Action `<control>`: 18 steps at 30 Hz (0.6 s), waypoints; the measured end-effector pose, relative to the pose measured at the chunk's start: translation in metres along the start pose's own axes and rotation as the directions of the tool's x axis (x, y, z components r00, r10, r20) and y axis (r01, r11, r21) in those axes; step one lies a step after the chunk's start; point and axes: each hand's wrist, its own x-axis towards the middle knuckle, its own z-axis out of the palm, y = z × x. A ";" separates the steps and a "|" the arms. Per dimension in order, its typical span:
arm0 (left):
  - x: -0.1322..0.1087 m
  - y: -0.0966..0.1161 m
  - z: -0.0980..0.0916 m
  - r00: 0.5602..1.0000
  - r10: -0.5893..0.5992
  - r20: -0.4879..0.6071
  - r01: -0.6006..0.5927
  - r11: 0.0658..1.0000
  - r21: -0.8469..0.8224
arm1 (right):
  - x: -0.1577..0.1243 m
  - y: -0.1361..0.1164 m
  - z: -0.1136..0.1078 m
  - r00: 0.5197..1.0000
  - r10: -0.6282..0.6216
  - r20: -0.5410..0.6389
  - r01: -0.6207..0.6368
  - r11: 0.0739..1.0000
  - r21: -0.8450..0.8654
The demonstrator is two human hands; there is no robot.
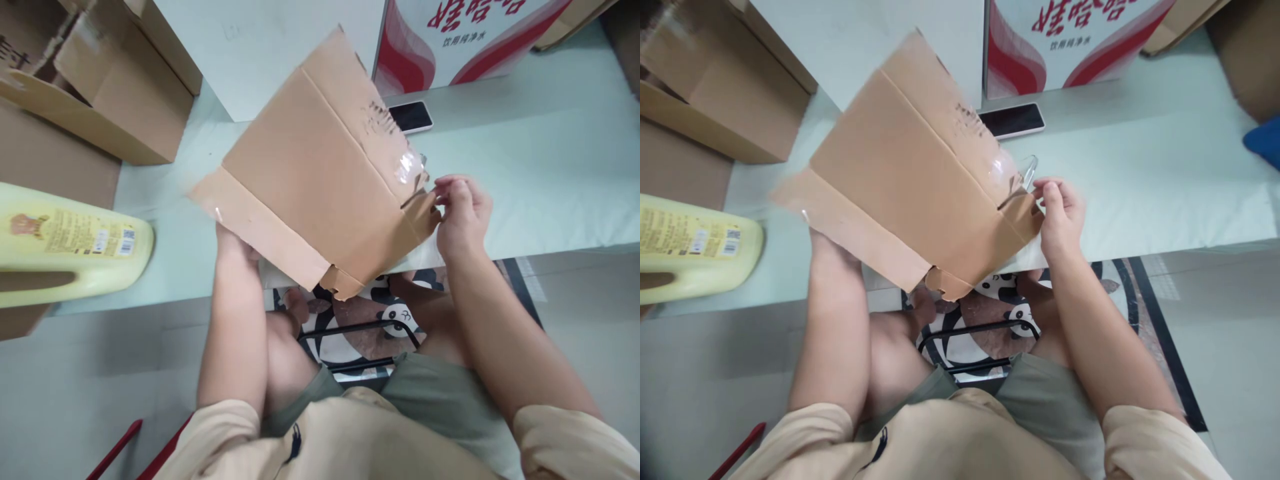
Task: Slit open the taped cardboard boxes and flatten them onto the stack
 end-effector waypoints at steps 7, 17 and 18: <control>-0.001 0.018 0.020 0.999 0.033 -0.025 -0.036 0.990 -0.134 | -0.001 0.002 0.001 0.894 0.218 0.391 -0.324 0.917 0.232; -0.014 0.031 0.016 0.998 -0.021 -0.054 0.006 0.964 -0.267 | -0.022 -0.035 0.009 0.804 0.258 0.536 -0.469 0.829 0.305; -0.011 0.031 0.015 0.992 -0.093 -0.084 0.063 0.949 -0.308 | -0.022 -0.039 0.010 0.824 0.270 0.499 -0.470 0.817 0.334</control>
